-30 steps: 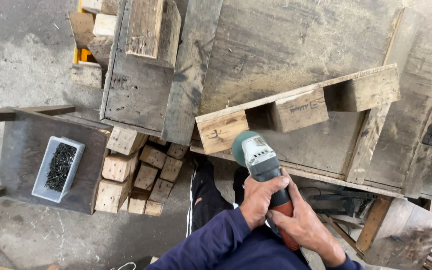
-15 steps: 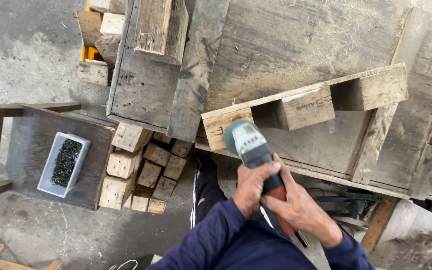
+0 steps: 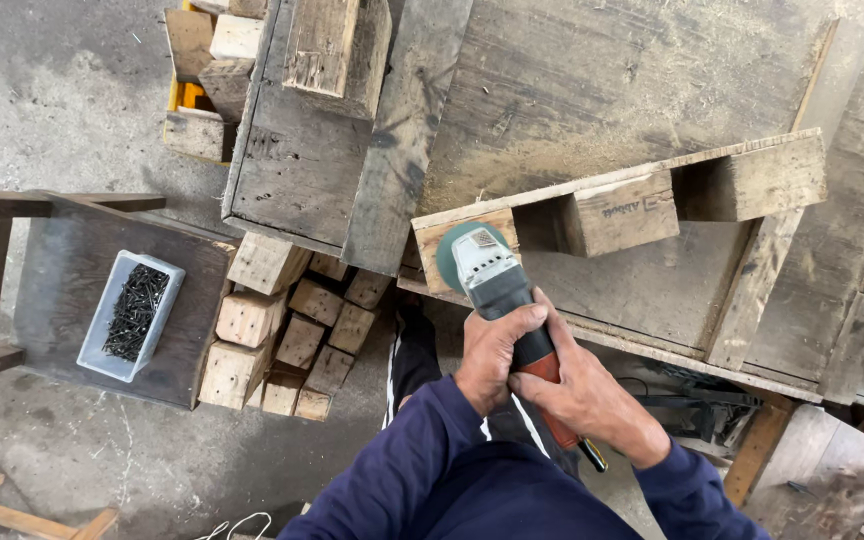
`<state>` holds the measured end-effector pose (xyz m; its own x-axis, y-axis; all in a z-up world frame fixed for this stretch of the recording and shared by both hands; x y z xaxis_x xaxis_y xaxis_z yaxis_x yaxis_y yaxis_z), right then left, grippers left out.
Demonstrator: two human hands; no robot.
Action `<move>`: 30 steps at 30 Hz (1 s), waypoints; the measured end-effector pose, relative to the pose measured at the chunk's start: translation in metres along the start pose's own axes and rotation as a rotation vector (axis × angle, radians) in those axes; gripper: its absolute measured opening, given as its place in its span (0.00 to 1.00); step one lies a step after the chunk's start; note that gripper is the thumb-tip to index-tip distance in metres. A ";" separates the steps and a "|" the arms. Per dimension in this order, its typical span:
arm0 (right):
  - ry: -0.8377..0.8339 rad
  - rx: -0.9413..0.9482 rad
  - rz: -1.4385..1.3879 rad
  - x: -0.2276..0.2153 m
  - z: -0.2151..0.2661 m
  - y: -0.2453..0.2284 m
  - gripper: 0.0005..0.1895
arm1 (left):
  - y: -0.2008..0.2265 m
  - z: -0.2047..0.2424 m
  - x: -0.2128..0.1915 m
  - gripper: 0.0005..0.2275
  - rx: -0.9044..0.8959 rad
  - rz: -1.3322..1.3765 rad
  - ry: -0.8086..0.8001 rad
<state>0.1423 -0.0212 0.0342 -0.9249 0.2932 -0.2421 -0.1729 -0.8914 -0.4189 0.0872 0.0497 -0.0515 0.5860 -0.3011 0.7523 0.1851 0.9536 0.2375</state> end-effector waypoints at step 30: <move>-0.155 -0.179 0.004 0.034 0.004 -0.016 0.58 | 0.012 0.042 -0.022 0.13 0.120 0.020 0.165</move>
<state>0.1118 0.0018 0.0363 -0.9687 0.2211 -0.1129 -0.1191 -0.8127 -0.5704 0.0436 0.0675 -0.0398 0.7116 -0.2688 0.6492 0.0825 0.9495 0.3028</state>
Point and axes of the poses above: each hand's wrist, its own z-axis away from the middle knuckle, its own x-axis out of the palm, y = z × x, the point moved 7 cm from there along -z, towards the middle knuckle, and after that the axes turned 7 degrees about -y, right-handed, at the moved point
